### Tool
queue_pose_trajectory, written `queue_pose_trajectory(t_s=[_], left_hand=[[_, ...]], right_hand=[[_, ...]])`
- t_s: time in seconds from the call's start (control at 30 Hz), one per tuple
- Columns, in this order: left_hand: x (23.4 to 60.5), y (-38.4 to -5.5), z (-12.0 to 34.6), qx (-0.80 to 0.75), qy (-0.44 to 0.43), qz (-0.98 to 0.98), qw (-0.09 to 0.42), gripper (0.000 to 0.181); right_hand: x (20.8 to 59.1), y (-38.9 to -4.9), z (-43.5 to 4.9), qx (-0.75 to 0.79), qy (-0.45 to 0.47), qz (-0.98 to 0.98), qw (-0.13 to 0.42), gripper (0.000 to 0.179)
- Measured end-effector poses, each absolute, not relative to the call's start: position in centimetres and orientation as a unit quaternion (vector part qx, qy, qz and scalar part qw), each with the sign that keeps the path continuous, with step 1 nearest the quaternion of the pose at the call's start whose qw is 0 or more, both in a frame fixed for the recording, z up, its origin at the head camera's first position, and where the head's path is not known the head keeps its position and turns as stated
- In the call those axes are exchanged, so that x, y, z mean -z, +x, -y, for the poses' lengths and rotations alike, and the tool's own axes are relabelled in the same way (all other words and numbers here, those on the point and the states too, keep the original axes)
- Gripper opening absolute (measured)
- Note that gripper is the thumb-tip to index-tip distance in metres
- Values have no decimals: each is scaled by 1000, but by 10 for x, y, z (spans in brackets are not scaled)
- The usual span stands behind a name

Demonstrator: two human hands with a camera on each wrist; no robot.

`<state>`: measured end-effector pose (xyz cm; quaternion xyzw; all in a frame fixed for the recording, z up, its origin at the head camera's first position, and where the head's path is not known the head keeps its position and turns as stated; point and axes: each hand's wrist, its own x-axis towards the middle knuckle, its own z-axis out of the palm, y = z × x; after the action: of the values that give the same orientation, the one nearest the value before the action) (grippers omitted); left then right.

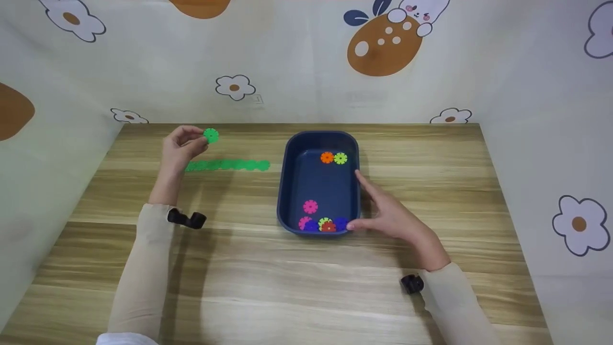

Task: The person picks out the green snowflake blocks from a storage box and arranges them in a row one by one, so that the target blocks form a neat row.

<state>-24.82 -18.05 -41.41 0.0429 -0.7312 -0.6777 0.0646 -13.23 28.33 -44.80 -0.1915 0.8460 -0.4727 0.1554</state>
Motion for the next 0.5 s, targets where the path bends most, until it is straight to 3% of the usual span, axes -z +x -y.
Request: queue_pose_trajectory(t_s=[0.5], left_hand=[[424,-229,239,683,191,701,72,27]], right_hand=[[446,-132,-282,473,-183,-847,160,108]])
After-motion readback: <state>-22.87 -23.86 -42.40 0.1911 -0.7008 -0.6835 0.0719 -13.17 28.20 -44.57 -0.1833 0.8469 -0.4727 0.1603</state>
